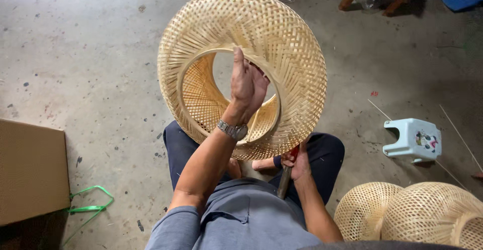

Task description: The person sits on the floor and uses a red utility knife to trim and smooth the woven bamboo rim of a large basket. They rotate the basket periodically to access different sections of the rim, carefully cutting away excess material.

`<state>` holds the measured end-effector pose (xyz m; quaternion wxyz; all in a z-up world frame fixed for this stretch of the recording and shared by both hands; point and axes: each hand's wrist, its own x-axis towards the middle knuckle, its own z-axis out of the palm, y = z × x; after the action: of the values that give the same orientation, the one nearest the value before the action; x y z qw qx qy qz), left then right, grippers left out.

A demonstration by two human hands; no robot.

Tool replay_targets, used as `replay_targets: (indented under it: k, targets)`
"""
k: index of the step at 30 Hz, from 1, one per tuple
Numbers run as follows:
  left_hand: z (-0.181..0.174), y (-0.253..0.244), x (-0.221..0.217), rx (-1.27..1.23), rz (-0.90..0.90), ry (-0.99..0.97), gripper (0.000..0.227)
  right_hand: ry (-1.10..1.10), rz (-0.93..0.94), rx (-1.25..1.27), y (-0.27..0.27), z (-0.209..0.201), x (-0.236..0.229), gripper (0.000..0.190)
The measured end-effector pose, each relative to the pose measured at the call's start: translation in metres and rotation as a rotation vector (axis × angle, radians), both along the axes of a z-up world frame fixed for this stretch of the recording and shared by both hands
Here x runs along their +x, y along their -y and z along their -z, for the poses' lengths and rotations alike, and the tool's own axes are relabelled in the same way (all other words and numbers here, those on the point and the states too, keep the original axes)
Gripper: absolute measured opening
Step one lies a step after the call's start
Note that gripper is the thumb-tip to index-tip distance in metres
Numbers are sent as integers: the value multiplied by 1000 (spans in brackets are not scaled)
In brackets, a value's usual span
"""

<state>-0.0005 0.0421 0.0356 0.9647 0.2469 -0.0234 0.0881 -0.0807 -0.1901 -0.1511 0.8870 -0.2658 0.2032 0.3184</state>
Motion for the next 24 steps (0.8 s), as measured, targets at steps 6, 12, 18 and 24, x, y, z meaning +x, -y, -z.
replay_targets:
  k: [6, 12, 18, 24]
  targets:
    - [37, 8, 20, -2, 11, -78, 40, -99, -34, 34, -5, 20, 9, 29]
    - [41, 16, 12, 139, 71, -105, 22, -21, -81, 193, -4, 25, 8, 30]
    - [37, 25, 2, 310, 108, -102, 23, -116, -92, 158, -8, 29, 13, 31]
    - [31, 29, -4, 389, 125, -57, 24, -35, -99, 2, -11, 35, 15, 38]
